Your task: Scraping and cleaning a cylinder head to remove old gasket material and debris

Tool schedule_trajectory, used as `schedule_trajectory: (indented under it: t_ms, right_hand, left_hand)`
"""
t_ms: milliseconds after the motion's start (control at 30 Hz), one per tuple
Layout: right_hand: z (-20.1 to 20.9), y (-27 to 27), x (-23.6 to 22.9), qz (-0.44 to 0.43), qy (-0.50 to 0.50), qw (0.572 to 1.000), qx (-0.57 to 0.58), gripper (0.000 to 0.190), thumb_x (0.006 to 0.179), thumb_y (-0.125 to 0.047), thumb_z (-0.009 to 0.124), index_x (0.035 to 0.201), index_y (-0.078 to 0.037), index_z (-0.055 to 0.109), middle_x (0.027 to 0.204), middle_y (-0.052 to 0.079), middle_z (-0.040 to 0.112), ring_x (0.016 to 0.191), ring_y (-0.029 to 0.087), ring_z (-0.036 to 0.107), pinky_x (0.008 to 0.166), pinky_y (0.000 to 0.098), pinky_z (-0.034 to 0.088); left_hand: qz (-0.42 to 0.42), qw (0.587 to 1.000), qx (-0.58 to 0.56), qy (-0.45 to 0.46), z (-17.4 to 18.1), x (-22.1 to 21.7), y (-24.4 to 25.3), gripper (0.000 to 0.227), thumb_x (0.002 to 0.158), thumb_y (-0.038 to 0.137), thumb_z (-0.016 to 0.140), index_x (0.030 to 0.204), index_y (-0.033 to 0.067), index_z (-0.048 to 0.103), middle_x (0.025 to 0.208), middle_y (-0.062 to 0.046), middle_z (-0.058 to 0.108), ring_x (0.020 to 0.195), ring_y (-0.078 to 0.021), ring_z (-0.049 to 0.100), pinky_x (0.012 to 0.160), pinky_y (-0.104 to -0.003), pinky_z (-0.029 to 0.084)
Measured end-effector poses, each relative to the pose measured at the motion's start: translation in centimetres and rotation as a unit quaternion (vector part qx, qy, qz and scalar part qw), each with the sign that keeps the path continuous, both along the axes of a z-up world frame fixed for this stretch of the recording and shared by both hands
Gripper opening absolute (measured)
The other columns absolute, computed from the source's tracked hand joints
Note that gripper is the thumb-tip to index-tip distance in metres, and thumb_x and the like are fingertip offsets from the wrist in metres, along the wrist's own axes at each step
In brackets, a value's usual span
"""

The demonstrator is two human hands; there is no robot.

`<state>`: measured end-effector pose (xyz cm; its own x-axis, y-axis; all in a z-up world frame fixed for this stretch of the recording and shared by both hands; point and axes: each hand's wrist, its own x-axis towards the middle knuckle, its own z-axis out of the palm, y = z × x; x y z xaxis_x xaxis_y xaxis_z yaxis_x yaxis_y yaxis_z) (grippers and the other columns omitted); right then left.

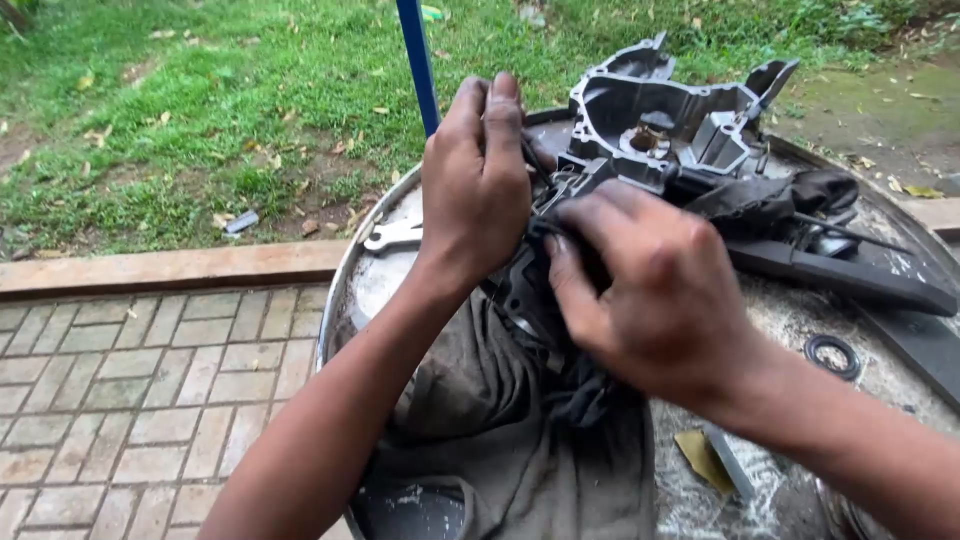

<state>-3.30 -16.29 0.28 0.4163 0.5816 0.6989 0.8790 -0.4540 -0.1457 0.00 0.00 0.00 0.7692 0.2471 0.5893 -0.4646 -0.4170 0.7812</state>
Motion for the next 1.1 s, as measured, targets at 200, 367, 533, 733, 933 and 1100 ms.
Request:
schedule_trajectory:
  t_ms: [200, 367, 533, 733, 933, 1100]
  right_hand:
    - [0.1, -0.7, 0.5, -0.007, -0.018, 1.0, -0.001, 0.014, 0.092, -0.01, 0.066, 0.101, 0.0, 0.07, 0.097, 0.018, 0.074, 0.08, 0.033, 0.071, 0.075, 0.0444, 0.055]
    - [1.0, -0.8, 0.0, 0.045, 0.026, 0.999, 0.013, 0.011, 0.089, -0.006, 0.067, 0.096, 0.002, 0.07, 0.085, 0.014, 0.07, 0.069, 0.027, 0.066, 0.066, 0.0402, 0.054]
    - [0.7, -3.6, 3.7, -0.044, 0.035, 0.998, -0.001, 0.012, 0.095, -0.008, 0.066, 0.096, 0.001, 0.073, 0.088, 0.016, 0.075, 0.071, 0.026, 0.07, 0.061, 0.0386, 0.056]
    - [0.6, -5.6, 5.4, -0.089, 0.008, 0.995, 0.039, 0.019, 0.098, -0.003, 0.07, 0.111, 0.011, 0.071, 0.101, 0.024, 0.075, 0.084, 0.033, 0.074, 0.075, 0.0401, 0.062]
    - [-0.8, -2.5, 3.1, 0.054, -0.062, 0.992, 0.094, 0.008, 0.095, 0.0, 0.07, 0.101, 0.006, 0.071, 0.092, 0.018, 0.069, 0.082, 0.03, 0.063, 0.077, 0.0411, 0.053]
    - [-0.3, -2.1, 3.9, 0.05, -0.049, 0.991, 0.111, 0.009, 0.097, -0.001, 0.072, 0.104, 0.004, 0.074, 0.093, 0.014, 0.069, 0.08, 0.025, 0.066, 0.074, 0.0352, 0.052]
  left_hand:
    - [-0.001, 1.0, -0.003, 0.007, 0.2, 0.3, -0.2, 0.036, 0.101, 0.043, 0.031, 0.091, 0.0138, 0.049, 0.071, -0.004, 0.074, 0.055, -0.0142, 0.068, 0.047, -0.03, 0.052]
    - [0.013, 1.0, 0.021, 0.008, 0.8, 0.1, -0.5, 0.04, 0.1, 0.047, 0.029, 0.093, 0.0135, 0.05, 0.07, 0.0, 0.074, 0.053, -0.0137, 0.067, 0.049, -0.032, 0.051]
    - [-0.002, 1.0, 0.02, 0.002, -0.2, -0.2, -0.2, 0.039, 0.101, 0.044, 0.029, 0.091, 0.0125, 0.048, 0.072, -0.002, 0.075, 0.044, -0.0103, 0.058, 0.038, -0.029, 0.043]
    - [-0.023, 1.0, -0.011, 0.012, 0.7, 0.0, -0.3, 0.033, 0.104, 0.039, 0.032, 0.094, 0.0123, 0.049, 0.07, -0.003, 0.072, 0.048, -0.012, 0.062, 0.04, -0.027, 0.048]
    - [0.04, 0.998, 0.045, 0.005, 0.8, 0.2, -1.2, 0.035, 0.103, 0.042, 0.031, 0.091, 0.0156, 0.051, 0.068, 0.004, 0.073, 0.049, -0.0121, 0.063, 0.048, -0.034, 0.046]
    - [0.026, 0.999, 0.037, -0.01, 0.7, 0.0, -1.0, 0.039, 0.103, 0.042, 0.029, 0.092, 0.014, 0.053, 0.069, 0.003, 0.071, 0.054, -0.0129, 0.064, 0.051, -0.033, 0.048]
